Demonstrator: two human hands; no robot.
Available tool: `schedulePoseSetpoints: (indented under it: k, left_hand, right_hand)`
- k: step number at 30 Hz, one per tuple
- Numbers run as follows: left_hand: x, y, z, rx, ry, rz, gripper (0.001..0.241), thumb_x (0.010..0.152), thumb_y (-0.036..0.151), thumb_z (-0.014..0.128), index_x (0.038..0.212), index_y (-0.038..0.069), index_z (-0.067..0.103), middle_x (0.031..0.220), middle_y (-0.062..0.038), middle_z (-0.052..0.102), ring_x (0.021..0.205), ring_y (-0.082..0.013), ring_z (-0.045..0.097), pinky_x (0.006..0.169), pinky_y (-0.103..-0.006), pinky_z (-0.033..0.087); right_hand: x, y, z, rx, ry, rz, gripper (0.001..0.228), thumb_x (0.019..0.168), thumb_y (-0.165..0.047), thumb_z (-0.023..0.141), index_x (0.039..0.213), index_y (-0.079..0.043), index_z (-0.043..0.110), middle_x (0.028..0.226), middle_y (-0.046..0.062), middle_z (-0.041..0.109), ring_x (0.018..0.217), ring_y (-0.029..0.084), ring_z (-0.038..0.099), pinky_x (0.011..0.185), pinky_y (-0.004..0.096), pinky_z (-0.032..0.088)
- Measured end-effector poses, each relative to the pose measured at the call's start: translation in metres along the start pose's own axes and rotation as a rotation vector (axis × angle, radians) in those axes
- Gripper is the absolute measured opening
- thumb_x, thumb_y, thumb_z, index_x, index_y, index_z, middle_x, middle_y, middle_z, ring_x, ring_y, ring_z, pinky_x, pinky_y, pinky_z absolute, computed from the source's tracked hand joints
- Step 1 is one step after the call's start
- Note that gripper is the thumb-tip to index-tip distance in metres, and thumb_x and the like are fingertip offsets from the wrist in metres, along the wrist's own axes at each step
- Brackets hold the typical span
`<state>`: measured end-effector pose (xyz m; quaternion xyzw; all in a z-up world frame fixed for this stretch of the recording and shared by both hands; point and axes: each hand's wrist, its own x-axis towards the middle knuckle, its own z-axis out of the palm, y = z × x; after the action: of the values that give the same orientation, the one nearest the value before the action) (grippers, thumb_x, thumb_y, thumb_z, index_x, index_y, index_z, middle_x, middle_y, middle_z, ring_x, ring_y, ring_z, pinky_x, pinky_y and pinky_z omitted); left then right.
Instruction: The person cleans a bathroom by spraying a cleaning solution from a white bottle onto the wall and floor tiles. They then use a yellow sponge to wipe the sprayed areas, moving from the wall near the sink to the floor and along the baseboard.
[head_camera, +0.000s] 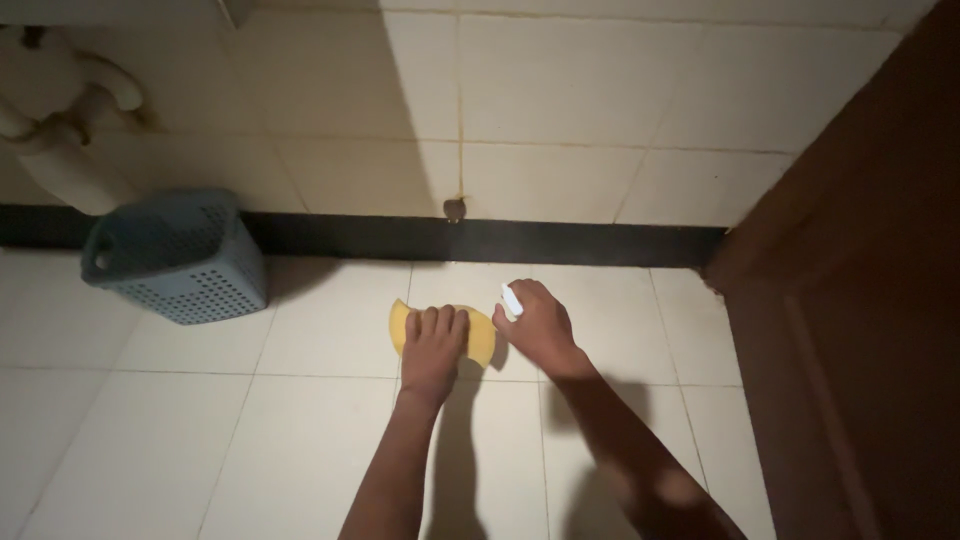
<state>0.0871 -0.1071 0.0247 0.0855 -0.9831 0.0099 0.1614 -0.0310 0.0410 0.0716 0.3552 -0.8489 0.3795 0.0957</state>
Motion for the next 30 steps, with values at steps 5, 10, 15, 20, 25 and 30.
schedulePoseSetpoints:
  k: [5, 10, 15, 20, 25, 30]
  left_hand:
    - [0.004, 0.007, 0.008, -0.017, -0.012, -0.004, 0.054, 0.083, 0.003, 0.064, 0.135, 0.009, 0.052, 0.127, -0.010, 0.056, 0.123, -0.0299, 0.051, 0.116, -0.0527, 0.028]
    - [0.007, 0.018, 0.020, -0.055, -0.046, 0.021, 0.059, 0.079, -0.001, 0.063, 0.137, 0.008, 0.051, 0.133, -0.012, 0.055, 0.127, -0.0306, 0.049, 0.116, -0.0528, 0.027]
    - [0.020, 0.032, 0.037, -0.181, -0.024, 0.035, 0.059, 0.079, 0.000, 0.061, 0.137, 0.008, 0.051, 0.135, -0.011, 0.054, 0.129, -0.0310, 0.048, 0.116, -0.0537, 0.026]
    - [0.032, 0.042, 0.043, -0.271, 0.018, 0.045, 0.056, 0.080, 0.004, 0.062, 0.136, 0.008, 0.054, 0.134, -0.011, 0.056, 0.128, -0.0302, 0.049, 0.114, -0.0528, 0.027]
    - [0.064, 0.051, 0.039, -0.313, 0.112, 0.069, 0.054, 0.079, 0.006, 0.063, 0.132, 0.008, 0.056, 0.133, -0.011, 0.057, 0.127, -0.0306, 0.050, 0.112, -0.0538, 0.028]
    - [0.095, 0.070, -0.022, -0.349, 0.070, 0.047, 0.054, 0.080, 0.007, 0.064, 0.133, 0.009, 0.055, 0.133, -0.009, 0.057, 0.128, -0.0292, 0.049, 0.112, -0.0539, 0.029]
  right_hand:
    - [-0.006, 0.009, -0.003, -0.070, -0.113, 0.070, 0.024, 0.086, -0.023, 0.071, 0.096, -0.001, 0.069, 0.097, 0.018, 0.068, 0.091, 0.036, 0.067, 0.083, 0.045, 0.054]
    - [-0.016, 0.030, -0.007, -0.133, -0.074, 0.124, 0.022, 0.085, -0.025, 0.074, 0.087, -0.004, 0.070, 0.091, 0.016, 0.069, 0.089, 0.035, 0.067, 0.082, 0.043, 0.056]
    - [-0.020, 0.052, -0.022, -0.015, 0.065, 0.052, 0.015, 0.080, -0.017, 0.073, 0.088, -0.005, 0.070, 0.089, 0.015, 0.070, 0.086, 0.035, 0.067, 0.077, 0.043, 0.056]
    - [-0.020, 0.064, -0.035, -0.085, 0.298, -0.129, 0.016, 0.076, -0.013, 0.076, 0.087, -0.005, 0.068, 0.089, 0.015, 0.070, 0.082, 0.034, 0.069, 0.072, 0.040, 0.058]
    - [-0.001, 0.071, -0.051, -0.157, 0.442, -0.074, 0.016, 0.073, -0.014, 0.079, 0.081, -0.005, 0.069, 0.080, 0.014, 0.069, 0.073, 0.034, 0.068, 0.066, 0.039, 0.058]
    - [0.039, 0.038, -0.092, -0.116, 0.324, 0.024, 0.020, 0.076, -0.019, 0.081, 0.085, -0.005, 0.070, 0.086, 0.015, 0.072, 0.081, 0.035, 0.070, 0.072, 0.041, 0.059]
